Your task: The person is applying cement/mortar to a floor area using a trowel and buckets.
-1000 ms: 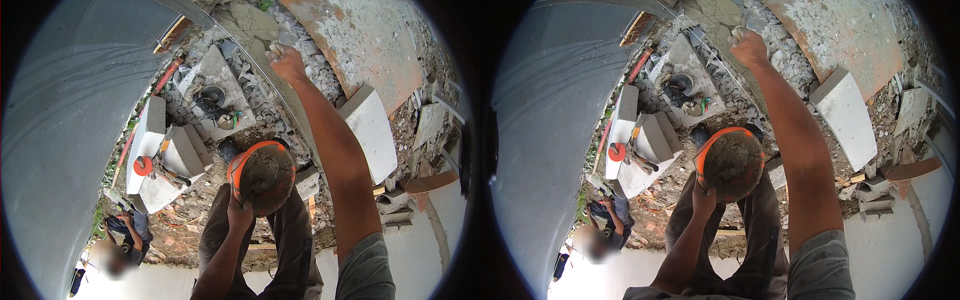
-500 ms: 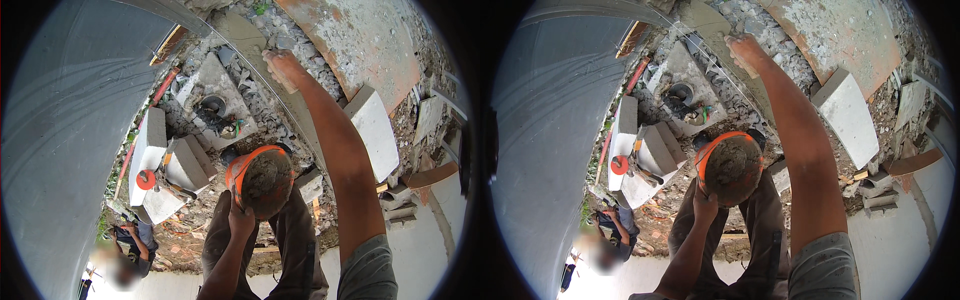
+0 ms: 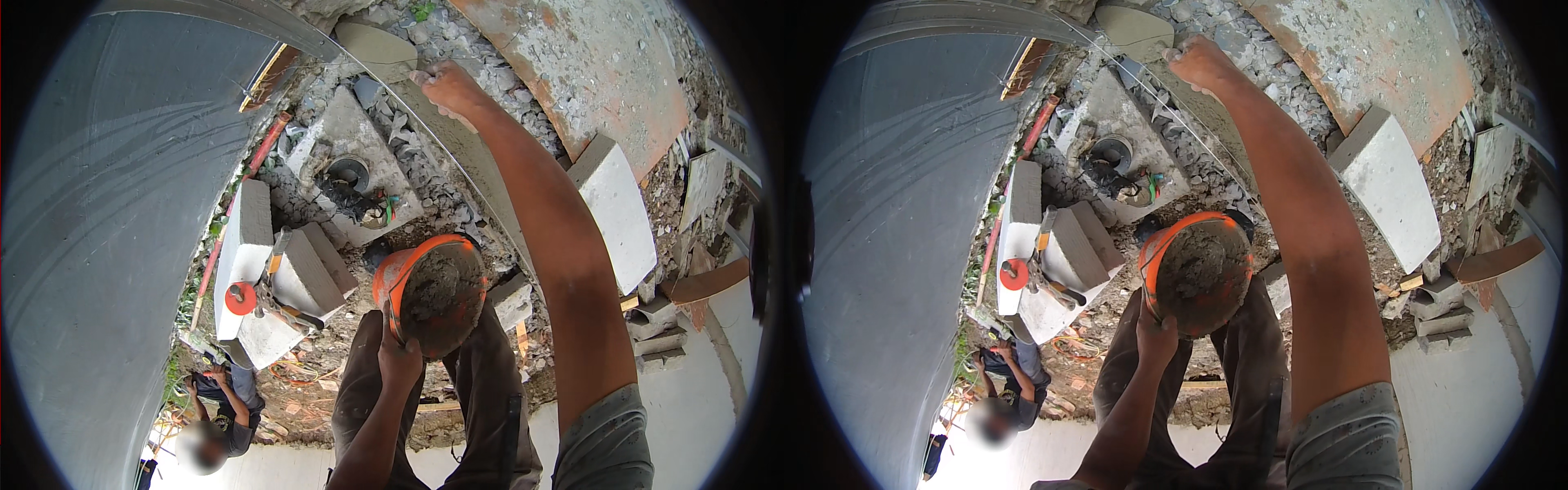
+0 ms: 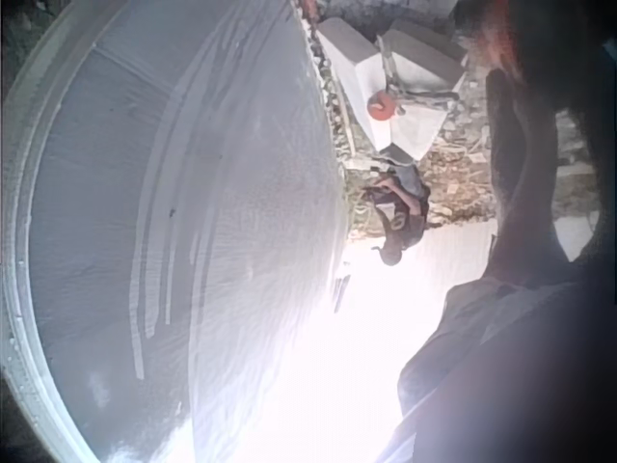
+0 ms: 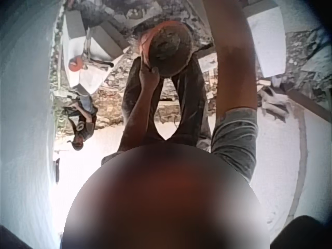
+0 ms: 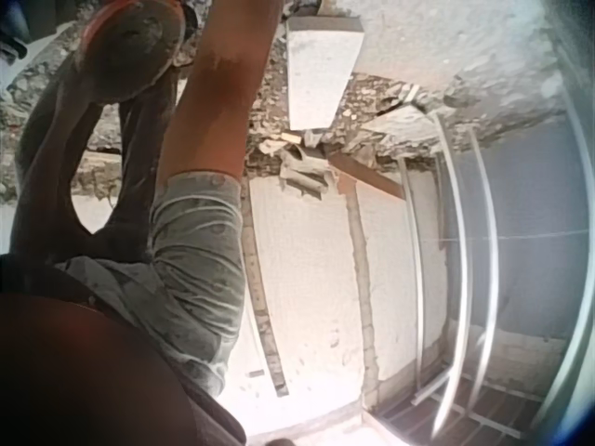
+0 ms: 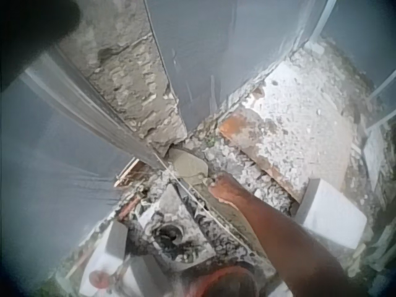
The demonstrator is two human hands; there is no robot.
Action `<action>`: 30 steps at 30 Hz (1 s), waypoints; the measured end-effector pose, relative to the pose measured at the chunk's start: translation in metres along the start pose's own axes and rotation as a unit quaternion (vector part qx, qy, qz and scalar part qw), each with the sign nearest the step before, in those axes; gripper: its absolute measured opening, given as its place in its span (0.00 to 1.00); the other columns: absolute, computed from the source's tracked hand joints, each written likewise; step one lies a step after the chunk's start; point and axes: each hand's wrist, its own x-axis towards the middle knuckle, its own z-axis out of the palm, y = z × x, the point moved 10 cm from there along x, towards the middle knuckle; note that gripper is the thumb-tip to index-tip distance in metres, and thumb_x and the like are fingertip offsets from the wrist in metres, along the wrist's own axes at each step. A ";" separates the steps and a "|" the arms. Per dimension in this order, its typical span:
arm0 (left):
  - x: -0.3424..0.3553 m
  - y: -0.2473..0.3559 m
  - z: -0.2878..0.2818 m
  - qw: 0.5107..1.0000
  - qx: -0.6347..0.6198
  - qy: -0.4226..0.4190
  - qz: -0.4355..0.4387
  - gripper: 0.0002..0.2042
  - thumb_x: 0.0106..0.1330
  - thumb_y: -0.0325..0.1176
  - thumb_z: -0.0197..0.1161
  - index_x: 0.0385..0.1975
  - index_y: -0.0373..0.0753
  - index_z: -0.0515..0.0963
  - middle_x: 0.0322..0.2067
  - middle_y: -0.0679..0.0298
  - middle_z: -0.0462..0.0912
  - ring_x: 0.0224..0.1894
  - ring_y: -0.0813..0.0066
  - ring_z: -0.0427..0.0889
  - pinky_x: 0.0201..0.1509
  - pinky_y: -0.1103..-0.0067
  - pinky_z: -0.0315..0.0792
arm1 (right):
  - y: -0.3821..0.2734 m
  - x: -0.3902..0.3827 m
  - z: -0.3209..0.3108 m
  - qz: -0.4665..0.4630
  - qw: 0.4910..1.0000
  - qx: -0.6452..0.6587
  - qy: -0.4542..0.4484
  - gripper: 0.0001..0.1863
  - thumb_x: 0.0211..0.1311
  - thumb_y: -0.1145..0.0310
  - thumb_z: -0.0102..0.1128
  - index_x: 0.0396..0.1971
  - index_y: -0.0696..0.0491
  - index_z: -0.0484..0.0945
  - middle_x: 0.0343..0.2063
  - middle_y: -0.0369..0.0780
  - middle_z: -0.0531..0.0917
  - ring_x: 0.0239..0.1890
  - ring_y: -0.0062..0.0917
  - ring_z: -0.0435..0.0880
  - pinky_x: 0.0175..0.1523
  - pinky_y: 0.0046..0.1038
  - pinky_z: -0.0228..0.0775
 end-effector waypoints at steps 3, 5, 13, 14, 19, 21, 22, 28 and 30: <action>0.003 -0.007 0.006 1.000 0.009 -0.011 -0.001 0.23 0.49 0.25 0.50 0.50 0.33 0.66 0.31 0.51 0.78 0.32 0.58 0.80 0.35 0.71 0.72 | 0.000 0.017 0.003 0.013 0.999 -0.022 -0.030 0.26 0.57 0.53 0.53 0.45 0.60 0.66 0.28 0.45 0.81 0.24 0.28 0.81 0.29 0.29 0.74; 0.002 0.003 0.008 0.996 0.025 0.036 0.072 0.23 0.49 0.26 0.51 0.50 0.33 0.66 0.29 0.52 0.77 0.31 0.60 0.80 0.35 0.71 0.72 | 0.026 0.040 0.008 -0.005 1.000 -0.016 -0.023 0.25 0.57 0.53 0.53 0.45 0.60 0.66 0.26 0.45 0.81 0.24 0.28 0.81 0.29 0.29 0.74; 0.009 -0.018 0.015 0.999 0.000 -0.002 0.034 0.38 0.50 0.25 0.50 0.66 0.48 0.50 0.28 0.45 0.79 0.29 0.51 0.80 0.35 0.65 0.72 | 0.044 0.015 0.006 0.047 0.999 0.006 0.001 0.26 0.56 0.53 0.54 0.45 0.60 0.70 0.22 0.45 0.81 0.20 0.27 0.81 0.28 0.27 0.73; 0.009 -0.013 0.010 0.999 0.000 0.008 0.044 0.38 0.49 0.25 0.50 0.66 0.48 0.50 0.27 0.45 0.79 0.29 0.51 0.80 0.35 0.65 0.72 | 0.043 0.005 0.006 0.059 0.998 -0.001 0.008 0.24 0.57 0.53 0.54 0.44 0.58 0.72 0.22 0.45 0.81 0.20 0.27 0.80 0.28 0.27 0.72; 0.007 -0.008 0.009 1.000 0.001 0.015 0.026 0.30 0.50 0.25 0.50 0.58 0.41 0.58 0.30 0.50 0.78 0.32 0.58 0.80 0.36 0.69 0.72 | 0.058 -0.020 0.008 0.035 0.998 0.060 0.001 0.20 0.59 0.52 0.53 0.40 0.54 0.77 0.23 0.45 0.81 0.18 0.25 0.78 0.28 0.26 0.71; 0.007 -0.011 0.006 0.998 0.008 0.046 0.052 0.23 0.50 0.25 0.51 0.51 0.33 0.65 0.30 0.54 0.78 0.31 0.64 0.80 0.35 0.72 0.72 | 0.069 -0.025 0.010 0.054 0.998 0.037 -0.024 0.21 0.60 0.52 0.54 0.43 0.54 0.76 0.24 0.45 0.81 0.19 0.27 0.77 0.30 0.27 0.71; 0.006 -0.009 0.011 0.999 -0.021 0.028 0.031 0.23 0.50 0.25 0.51 0.51 0.33 0.65 0.32 0.54 0.78 0.33 0.65 0.80 0.37 0.73 0.72 | 0.082 -0.026 0.010 0.056 0.998 0.035 -0.023 0.21 0.60 0.52 0.54 0.43 0.54 0.76 0.24 0.45 0.81 0.19 0.27 0.77 0.30 0.27 0.71; 0.013 -0.020 0.019 0.991 -0.099 0.042 0.078 0.25 0.50 0.23 0.50 0.52 0.32 0.64 0.38 0.51 0.77 0.40 0.63 0.79 0.43 0.74 0.71 | 0.113 -0.085 -0.025 -0.025 0.998 -0.045 0.042 0.17 0.59 0.57 0.55 0.35 0.57 0.77 0.25 0.48 0.80 0.28 0.38 0.79 0.36 0.32 0.70; 0.009 -0.014 0.023 0.988 -0.128 0.034 0.080 0.26 0.50 0.23 0.49 0.54 0.30 0.62 0.40 0.47 0.77 0.42 0.57 0.79 0.44 0.71 0.71 | 0.117 -0.146 -0.065 -0.090 0.979 -0.130 0.132 0.14 0.59 0.61 0.55 0.34 0.57 0.76 0.24 0.49 0.79 0.28 0.42 0.78 0.34 0.33 0.70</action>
